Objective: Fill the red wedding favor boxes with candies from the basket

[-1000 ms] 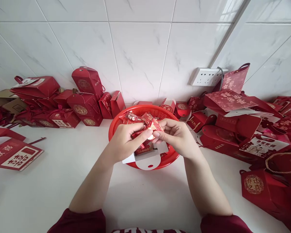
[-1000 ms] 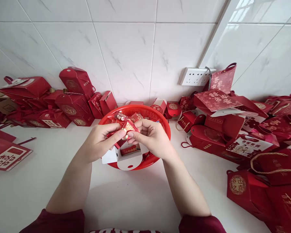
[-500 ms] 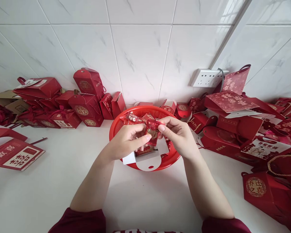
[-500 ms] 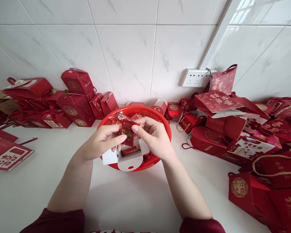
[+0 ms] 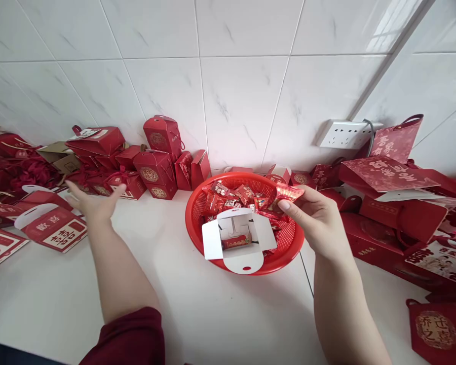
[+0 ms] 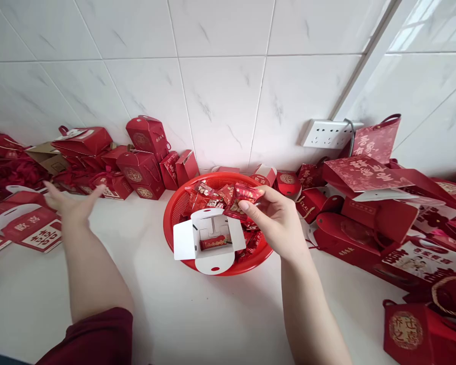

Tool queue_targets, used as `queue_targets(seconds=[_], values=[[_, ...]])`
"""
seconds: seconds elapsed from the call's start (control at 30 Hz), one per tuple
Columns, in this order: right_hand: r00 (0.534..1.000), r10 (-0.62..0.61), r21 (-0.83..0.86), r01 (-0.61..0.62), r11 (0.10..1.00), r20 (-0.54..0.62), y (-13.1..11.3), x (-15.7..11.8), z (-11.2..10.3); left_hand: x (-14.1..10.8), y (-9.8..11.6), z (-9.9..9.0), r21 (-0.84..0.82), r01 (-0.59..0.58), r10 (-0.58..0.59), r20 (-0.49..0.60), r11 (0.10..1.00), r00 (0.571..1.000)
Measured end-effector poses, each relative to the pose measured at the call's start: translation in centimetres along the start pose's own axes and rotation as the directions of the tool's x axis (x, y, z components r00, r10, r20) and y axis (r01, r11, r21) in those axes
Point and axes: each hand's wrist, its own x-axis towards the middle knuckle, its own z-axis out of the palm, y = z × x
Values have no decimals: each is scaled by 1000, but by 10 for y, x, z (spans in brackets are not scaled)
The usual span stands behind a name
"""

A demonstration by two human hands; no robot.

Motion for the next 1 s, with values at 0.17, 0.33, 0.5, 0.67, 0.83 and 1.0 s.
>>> queue_targets(seconds=[0.17,0.33,0.5,0.67,0.83,1.0], values=[[1000,8,-42,-9,999,-14,0,2,-3,0,-36,-41,-18,44,-45,-86,999,995],[996,50,-56,-47,997,68,0,6,0,-24,-47,-35,-305,-131,285,539,943,793],[960,137,-193,-90,977,245,-1,4,7,-17,-12,18,-17,-9,17,613,1000,790],[892,65,-370,118,921,447,-15,1,13,13,-34,44,-7,-127,112,526,992,843],[753,183,-614,343,711,632,-28,13,30,23,-50,57,121,67,-133,687,990,715],[738,493,-883,436,173,460,-19,26,72,24,-46,60,66,46,-80,750,997,657]])
